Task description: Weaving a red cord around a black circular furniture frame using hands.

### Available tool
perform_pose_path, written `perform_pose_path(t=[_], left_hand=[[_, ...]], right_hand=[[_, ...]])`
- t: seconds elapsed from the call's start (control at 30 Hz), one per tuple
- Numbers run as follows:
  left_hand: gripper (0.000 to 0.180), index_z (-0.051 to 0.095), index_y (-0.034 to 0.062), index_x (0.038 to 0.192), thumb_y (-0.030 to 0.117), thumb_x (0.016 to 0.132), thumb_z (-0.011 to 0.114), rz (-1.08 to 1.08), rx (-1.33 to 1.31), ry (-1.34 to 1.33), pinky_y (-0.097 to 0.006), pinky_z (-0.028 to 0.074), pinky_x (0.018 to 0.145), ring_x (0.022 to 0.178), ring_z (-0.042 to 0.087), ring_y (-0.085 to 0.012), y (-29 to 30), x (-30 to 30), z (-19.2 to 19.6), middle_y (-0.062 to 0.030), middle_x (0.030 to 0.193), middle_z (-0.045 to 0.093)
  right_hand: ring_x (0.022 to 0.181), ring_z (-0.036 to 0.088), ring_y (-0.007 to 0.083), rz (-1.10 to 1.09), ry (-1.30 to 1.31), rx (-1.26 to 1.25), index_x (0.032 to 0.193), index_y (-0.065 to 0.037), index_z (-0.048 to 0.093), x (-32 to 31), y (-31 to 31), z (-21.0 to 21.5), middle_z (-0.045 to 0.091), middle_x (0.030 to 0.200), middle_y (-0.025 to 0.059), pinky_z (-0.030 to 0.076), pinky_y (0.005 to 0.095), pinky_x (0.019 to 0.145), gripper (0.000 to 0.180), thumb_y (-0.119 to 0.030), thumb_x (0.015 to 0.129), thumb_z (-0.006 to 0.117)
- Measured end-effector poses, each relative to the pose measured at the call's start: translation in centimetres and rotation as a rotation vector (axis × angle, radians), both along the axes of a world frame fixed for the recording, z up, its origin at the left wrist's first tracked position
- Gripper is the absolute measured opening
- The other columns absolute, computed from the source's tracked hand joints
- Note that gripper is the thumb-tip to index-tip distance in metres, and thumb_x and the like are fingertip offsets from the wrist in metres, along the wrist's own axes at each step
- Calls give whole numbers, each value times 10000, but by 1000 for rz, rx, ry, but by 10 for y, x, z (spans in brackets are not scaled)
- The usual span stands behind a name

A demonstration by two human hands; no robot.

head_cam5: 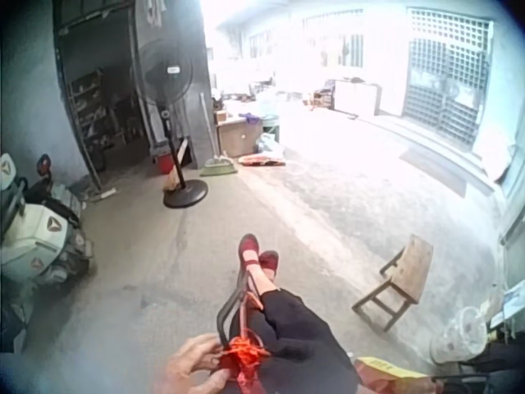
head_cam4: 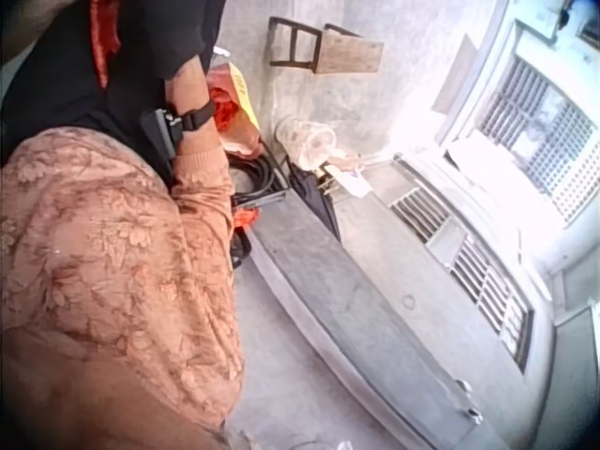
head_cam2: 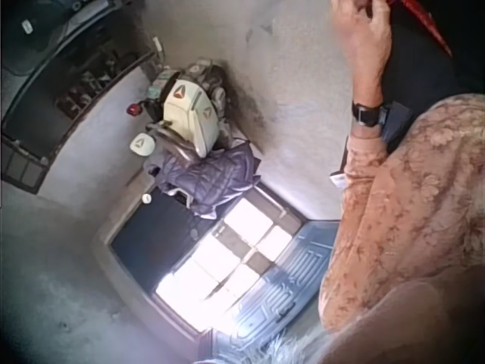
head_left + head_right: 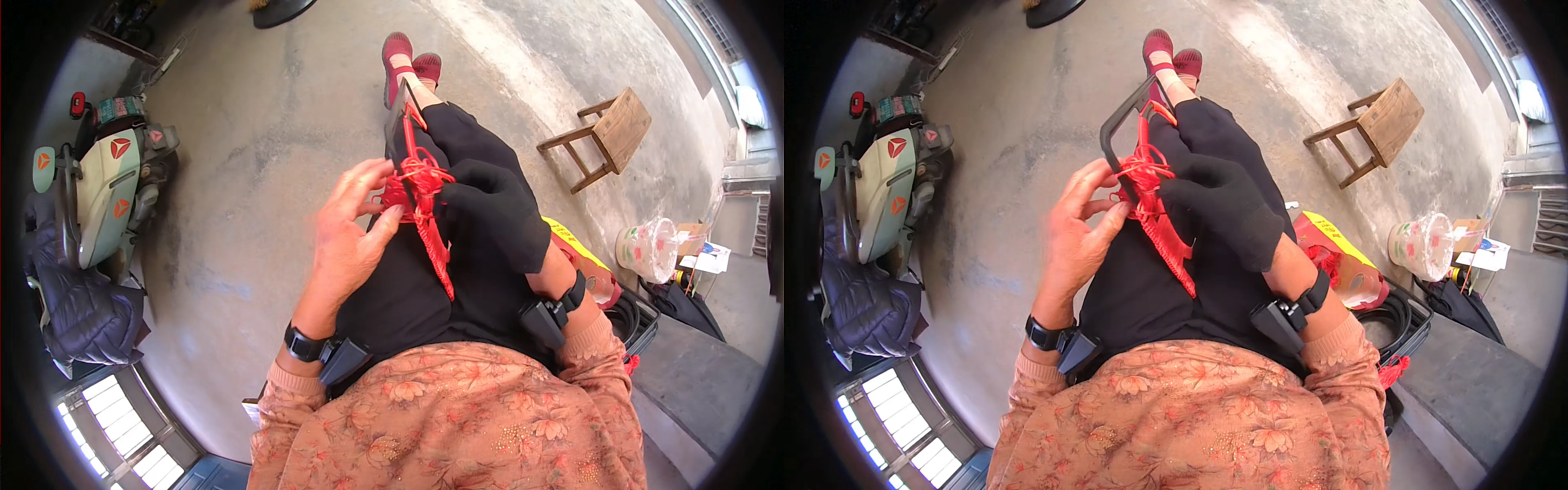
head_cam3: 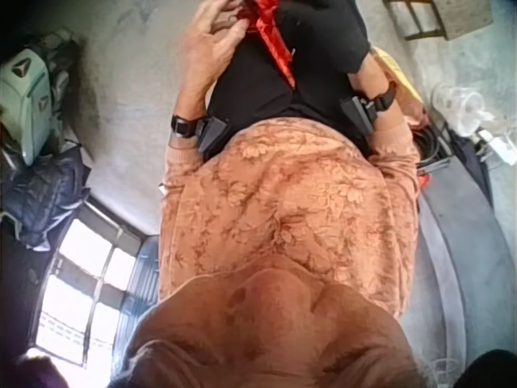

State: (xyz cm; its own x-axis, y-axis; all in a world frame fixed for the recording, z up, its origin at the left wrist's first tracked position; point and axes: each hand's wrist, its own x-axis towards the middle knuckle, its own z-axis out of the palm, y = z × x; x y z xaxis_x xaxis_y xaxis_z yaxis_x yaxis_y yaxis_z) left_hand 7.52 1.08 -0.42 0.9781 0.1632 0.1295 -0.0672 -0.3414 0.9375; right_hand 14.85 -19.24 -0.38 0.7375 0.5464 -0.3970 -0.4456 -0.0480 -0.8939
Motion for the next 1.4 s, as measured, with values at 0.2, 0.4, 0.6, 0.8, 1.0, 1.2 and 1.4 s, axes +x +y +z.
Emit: perform_pose_path(t=[0.2, 0.4, 0.6, 0.8, 1.0, 1.2, 1.4], left_hand=[[184, 642, -28, 1005, -33, 821, 638, -46, -40, 170, -262, 529, 702, 810, 661, -158, -5, 0, -11, -103, 1030, 649], [118, 663, 8, 931, -35, 823, 641, 41, 149, -84, -244, 519, 675, 753, 646, -145, -8, -6, -11, -70, 882, 668], [63, 608, 4, 881, 63, 902, 617, -30, -444, 236, -256, 534, 624, 716, 651, -150, 9, -20, 12, -154, 825, 667], [360, 573, 0, 872, 348, 884, 665, -590, -962, 383, -303, 556, 597, 748, 659, -255, -5, -21, 29, -236, 909, 638], [322, 554, 76, 912, 394, 924, 609, -543, -1528, 211, -348, 507, 795, 1288, 449, -326, -22, -21, 18, -208, 1355, 491], [315, 538, 95, 894, 403, 945, 575, -630, -1808, 111, -377, 487, 857, 1264, 469, -326, 6, -30, -3, -152, 1186, 589], [358, 559, 30, 968, 387, 946, 573, -514, -1489, 420, -430, 510, 942, 1312, 440, -395, -20, -35, 17, -265, 1321, 510]], right_hand=[[789, 605, 108, 61, -463, -160, 1115, -26, 653, -5, 20, -2, 653, 856, 55, 491, 270, 697, 325, -194, 840, 699], [787, 628, 149, -3, -96, 117, 1104, -21, 662, -3, 0, -10, 668, 860, 79, 508, 297, 716, 345, -202, 814, 713], [1046, 628, 178, -269, -394, -7, 1168, 35, 631, -10, -40, 24, 680, 1113, 94, 460, 288, 933, 324, -74, 863, 618], [1134, 595, 205, -493, 248, 950, 1238, 36, 583, -31, -58, 41, 642, 1205, 108, 450, 309, 966, 366, -67, 887, 581], [1019, 625, 215, -298, -101, 302, 1194, 9, 601, -74, -85, 26, 659, 1125, 105, 477, 318, 907, 358, -112, 864, 670], [965, 634, 197, 80, -131, 266, 1148, 0, 614, -79, -100, 36, 669, 1064, 96, 486, 312, 867, 318, -123, 864, 685], [912, 643, 179, 558, -371, 261, 1101, -8, 626, -59, -97, 66, 679, 1003, 87, 495, 306, 827, 280, -135, 863, 700]])
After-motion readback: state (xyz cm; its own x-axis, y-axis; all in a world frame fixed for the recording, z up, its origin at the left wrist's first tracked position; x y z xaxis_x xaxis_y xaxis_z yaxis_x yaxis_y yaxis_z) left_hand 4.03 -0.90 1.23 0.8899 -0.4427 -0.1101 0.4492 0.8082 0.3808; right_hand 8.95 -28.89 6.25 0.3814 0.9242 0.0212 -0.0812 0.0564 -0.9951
